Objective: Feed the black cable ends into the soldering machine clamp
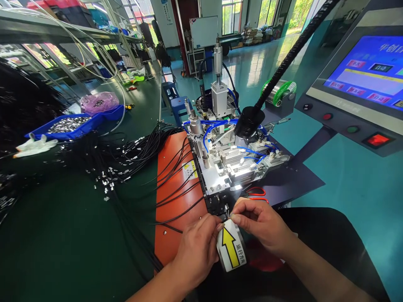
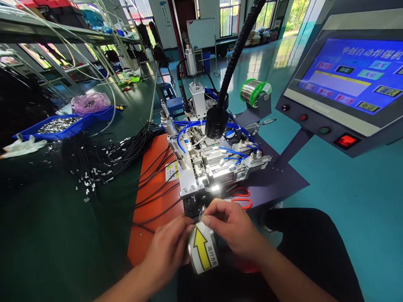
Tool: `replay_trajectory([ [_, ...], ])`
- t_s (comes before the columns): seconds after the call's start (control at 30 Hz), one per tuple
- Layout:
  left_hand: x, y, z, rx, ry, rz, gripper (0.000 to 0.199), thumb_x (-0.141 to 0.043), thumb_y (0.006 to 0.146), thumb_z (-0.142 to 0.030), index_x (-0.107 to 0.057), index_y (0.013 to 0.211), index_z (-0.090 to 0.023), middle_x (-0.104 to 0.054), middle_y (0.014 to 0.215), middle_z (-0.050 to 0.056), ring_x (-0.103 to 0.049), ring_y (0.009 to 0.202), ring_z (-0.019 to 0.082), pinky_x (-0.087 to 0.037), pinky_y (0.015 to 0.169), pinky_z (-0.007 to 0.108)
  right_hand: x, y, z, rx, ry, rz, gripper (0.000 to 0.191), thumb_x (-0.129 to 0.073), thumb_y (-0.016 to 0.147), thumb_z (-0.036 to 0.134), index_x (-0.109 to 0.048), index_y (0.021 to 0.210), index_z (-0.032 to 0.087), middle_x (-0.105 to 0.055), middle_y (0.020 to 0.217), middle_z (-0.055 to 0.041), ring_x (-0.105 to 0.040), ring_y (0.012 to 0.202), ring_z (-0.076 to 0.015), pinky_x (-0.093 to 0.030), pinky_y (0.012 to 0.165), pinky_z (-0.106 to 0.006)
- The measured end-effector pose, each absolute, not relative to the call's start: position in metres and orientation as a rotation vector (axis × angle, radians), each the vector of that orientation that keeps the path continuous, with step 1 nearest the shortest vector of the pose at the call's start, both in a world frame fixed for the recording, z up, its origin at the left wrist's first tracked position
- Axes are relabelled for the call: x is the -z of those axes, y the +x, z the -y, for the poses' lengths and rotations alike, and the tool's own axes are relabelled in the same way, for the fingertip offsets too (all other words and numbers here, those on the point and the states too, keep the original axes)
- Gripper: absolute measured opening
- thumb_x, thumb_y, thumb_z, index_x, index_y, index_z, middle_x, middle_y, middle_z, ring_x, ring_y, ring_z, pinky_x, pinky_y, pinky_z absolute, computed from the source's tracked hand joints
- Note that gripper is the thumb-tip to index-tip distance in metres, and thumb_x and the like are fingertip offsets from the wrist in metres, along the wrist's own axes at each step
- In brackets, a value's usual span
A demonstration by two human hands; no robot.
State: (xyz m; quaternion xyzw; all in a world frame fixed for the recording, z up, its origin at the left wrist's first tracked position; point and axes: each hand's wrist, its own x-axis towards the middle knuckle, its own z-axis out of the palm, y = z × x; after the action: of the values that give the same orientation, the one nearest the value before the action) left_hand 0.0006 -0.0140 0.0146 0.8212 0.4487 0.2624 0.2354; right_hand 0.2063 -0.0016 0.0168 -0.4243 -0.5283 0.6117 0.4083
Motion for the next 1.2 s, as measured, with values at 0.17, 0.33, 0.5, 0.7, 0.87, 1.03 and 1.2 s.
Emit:
replay_trajectory([
  [0.17,-0.012,0.0,0.016,-0.771,2.251,-1.253,0.02,-0.042,0.102,-0.019,-0.055,0.087,-0.019,-0.056,0.071,0.0,-0.05,0.06,0.012,-0.037,0.056,0.023,-0.018,0.217,0.0,-1.759,-1.141,1.239,0.026,-0.067,0.091,0.043,-0.066,0.095,0.017,-0.048,0.064,0.0059,-0.041,0.057,-0.008,-0.031,0.051,-0.021],
  [0.33,-0.011,0.001,0.015,-0.799,2.229,-1.224,0.018,-0.042,0.102,-0.018,-0.055,0.089,-0.018,-0.056,0.074,0.001,-0.051,0.063,0.012,-0.039,0.059,0.023,-0.019,0.226,-0.002,-1.741,-1.207,1.266,0.032,-0.061,0.094,0.05,-0.063,0.1,0.018,-0.048,0.067,0.0048,-0.042,0.058,-0.0092,-0.029,0.049,-0.021],
  [0.5,-0.011,0.0,0.016,-0.796,2.222,-1.233,0.017,-0.042,0.102,-0.018,-0.056,0.091,-0.018,-0.056,0.074,0.001,-0.052,0.064,0.012,-0.04,0.06,0.023,-0.024,0.222,-0.001,-1.706,-1.242,1.342,0.032,-0.06,0.094,0.05,-0.062,0.092,0.018,-0.047,0.062,0.0053,-0.042,0.057,-0.0095,-0.031,0.051,-0.022],
  [0.7,-0.01,0.0,0.017,-0.836,2.245,-1.23,0.015,-0.045,0.101,-0.017,-0.056,0.09,-0.019,-0.058,0.075,0.0,-0.053,0.064,0.012,-0.04,0.06,0.023,-0.025,0.22,-0.001,-1.725,-1.284,1.335,0.033,-0.06,0.094,0.05,-0.062,0.091,0.018,-0.047,0.059,0.0057,-0.039,0.054,-0.0089,-0.029,0.05,-0.023],
  [0.87,-0.01,0.001,0.016,-0.841,2.231,-1.232,0.015,-0.044,0.101,-0.017,-0.055,0.09,-0.019,-0.058,0.075,0.0,-0.053,0.064,0.012,-0.04,0.06,0.023,-0.022,0.216,-0.001,-1.707,-1.202,1.29,0.025,-0.071,0.088,0.042,-0.064,0.088,0.018,-0.055,0.072,0.0032,-0.047,0.064,-0.0096,-0.035,0.057,-0.022],
  [1.03,-0.01,0.001,0.016,-0.836,2.222,-1.227,0.014,-0.046,0.101,-0.017,-0.055,0.09,-0.019,-0.058,0.077,0.0,-0.054,0.066,0.012,-0.041,0.061,0.023,-0.018,0.212,-0.003,-1.697,-1.156,1.297,0.022,-0.074,0.086,0.038,-0.066,0.087,0.017,-0.06,0.08,0.001,-0.053,0.075,-0.0128,-0.042,0.068,-0.025],
  [1.2,-0.011,0.001,0.016,-0.853,2.213,-1.212,0.015,-0.045,0.101,-0.017,-0.053,0.089,-0.019,-0.058,0.075,0.0,-0.053,0.064,0.012,-0.04,0.06,0.023,-0.018,0.209,-0.004,-1.642,-1.182,1.319,0.019,-0.073,0.086,0.035,-0.067,0.084,0.017,-0.061,0.077,0.0013,-0.054,0.073,-0.0129,-0.042,0.067,-0.026],
])
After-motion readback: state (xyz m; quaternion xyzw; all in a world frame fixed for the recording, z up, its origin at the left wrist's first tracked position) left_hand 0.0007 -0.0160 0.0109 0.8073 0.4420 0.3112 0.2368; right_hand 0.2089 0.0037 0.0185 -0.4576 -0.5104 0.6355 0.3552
